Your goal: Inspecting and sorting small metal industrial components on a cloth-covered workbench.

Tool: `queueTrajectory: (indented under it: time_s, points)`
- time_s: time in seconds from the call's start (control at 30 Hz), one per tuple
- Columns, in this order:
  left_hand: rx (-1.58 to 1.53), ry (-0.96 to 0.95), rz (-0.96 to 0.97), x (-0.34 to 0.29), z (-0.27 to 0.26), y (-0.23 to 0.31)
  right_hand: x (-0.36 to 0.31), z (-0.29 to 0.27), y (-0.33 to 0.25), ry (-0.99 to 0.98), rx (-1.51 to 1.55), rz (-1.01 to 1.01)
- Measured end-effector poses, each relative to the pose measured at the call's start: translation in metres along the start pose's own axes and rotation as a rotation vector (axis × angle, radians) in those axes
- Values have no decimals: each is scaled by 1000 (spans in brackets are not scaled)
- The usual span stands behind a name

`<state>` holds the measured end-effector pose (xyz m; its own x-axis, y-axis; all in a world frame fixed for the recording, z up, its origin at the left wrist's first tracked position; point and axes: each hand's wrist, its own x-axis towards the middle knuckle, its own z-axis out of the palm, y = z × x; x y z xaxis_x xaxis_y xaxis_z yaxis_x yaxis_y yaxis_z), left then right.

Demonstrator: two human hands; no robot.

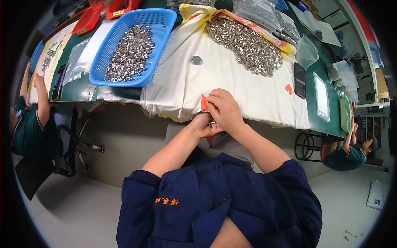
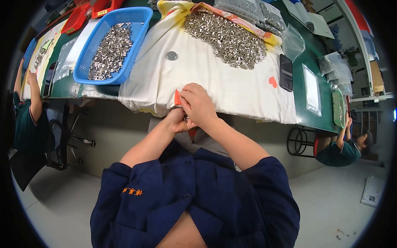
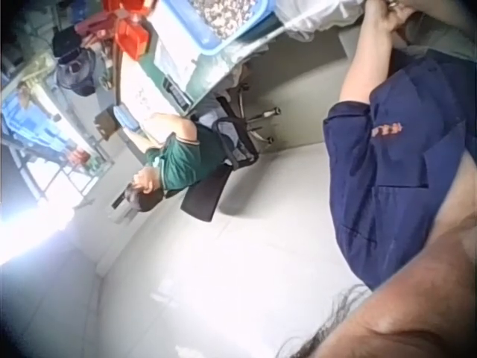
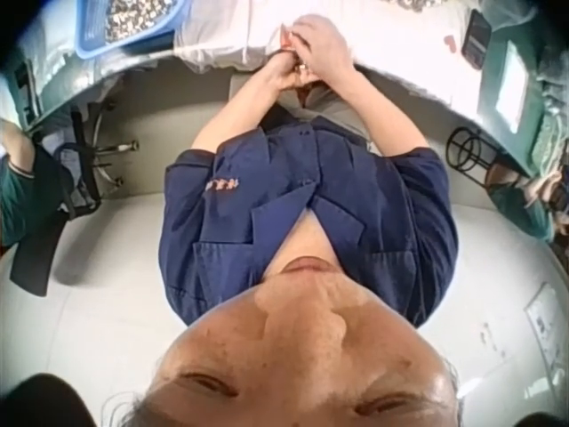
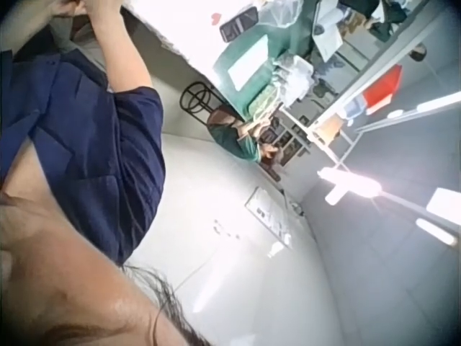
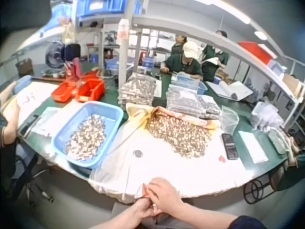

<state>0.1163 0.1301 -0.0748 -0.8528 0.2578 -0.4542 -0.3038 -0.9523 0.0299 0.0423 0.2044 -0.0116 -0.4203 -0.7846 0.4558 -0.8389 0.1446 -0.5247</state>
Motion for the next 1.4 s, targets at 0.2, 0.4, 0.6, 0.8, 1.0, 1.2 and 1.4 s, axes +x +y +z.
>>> queueTrajectory:
  time_s: [0.2,0.4,0.6,0.8,1.0,1.2,1.4]
  points:
    - [-111,-114,-26,9,-16,1,-16,-4,-4,-44,52,-48]
    - [-100,-299,-46,18,-39,0,-30,-9,-6,-115,96,-206]
    - [11,-104,-43,10,-19,2,-39,-14,-9,-198,123,-276]
    - [22,119,-57,6,-2,1,-9,-35,10,33,-97,49]
    - [-55,67,-24,5,1,-7,-27,-23,2,-44,-155,10]
    - [-113,-13,-16,15,-28,-10,-52,-20,-24,-9,-114,22]
    - [-4,51,-39,5,-7,-6,-64,-41,-23,96,22,99]
